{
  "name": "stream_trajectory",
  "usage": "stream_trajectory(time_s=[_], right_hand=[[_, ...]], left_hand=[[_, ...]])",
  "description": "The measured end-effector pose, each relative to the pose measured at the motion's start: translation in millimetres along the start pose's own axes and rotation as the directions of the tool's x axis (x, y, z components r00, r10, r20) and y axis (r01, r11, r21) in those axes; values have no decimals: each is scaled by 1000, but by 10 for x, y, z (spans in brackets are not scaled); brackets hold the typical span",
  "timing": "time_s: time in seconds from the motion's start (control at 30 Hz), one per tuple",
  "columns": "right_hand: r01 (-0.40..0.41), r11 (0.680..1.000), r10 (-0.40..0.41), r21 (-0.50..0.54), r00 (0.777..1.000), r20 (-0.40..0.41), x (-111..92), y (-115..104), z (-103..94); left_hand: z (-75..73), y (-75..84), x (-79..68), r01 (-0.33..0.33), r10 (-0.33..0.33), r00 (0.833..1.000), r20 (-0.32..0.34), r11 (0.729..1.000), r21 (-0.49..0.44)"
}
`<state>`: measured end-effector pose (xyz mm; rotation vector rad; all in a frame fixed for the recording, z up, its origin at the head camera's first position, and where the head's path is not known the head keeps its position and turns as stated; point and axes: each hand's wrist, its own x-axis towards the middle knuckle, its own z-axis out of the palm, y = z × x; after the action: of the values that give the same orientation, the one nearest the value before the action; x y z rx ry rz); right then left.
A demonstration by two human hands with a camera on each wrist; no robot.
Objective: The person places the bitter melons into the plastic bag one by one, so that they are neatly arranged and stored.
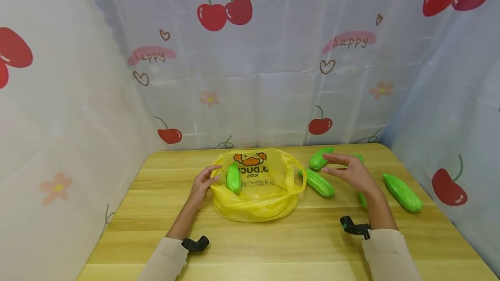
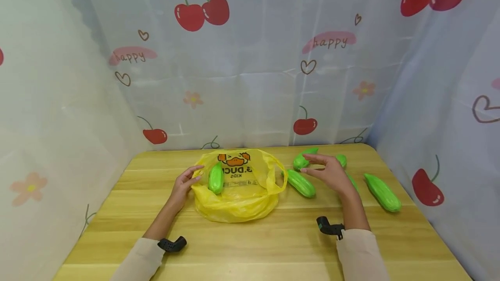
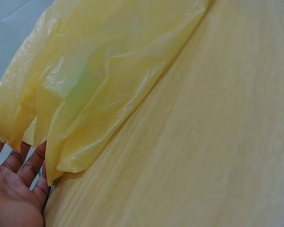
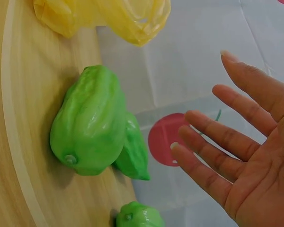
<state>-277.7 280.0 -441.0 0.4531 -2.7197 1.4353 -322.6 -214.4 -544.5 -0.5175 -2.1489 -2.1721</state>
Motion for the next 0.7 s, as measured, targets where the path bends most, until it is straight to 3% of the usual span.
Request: stream_trajectory(time_s=[0.37, 0.7], right_hand=[[20, 999, -19, -37, 1000, 17, 29, 140, 35], [15, 999, -13, -35, 999, 44, -15, 175, 68]], left_hand=[[-10, -8, 64, -31, 31, 999, -15, 999, -16], [-2, -47, -1, -42, 42, 999, -3, 999, -15]])
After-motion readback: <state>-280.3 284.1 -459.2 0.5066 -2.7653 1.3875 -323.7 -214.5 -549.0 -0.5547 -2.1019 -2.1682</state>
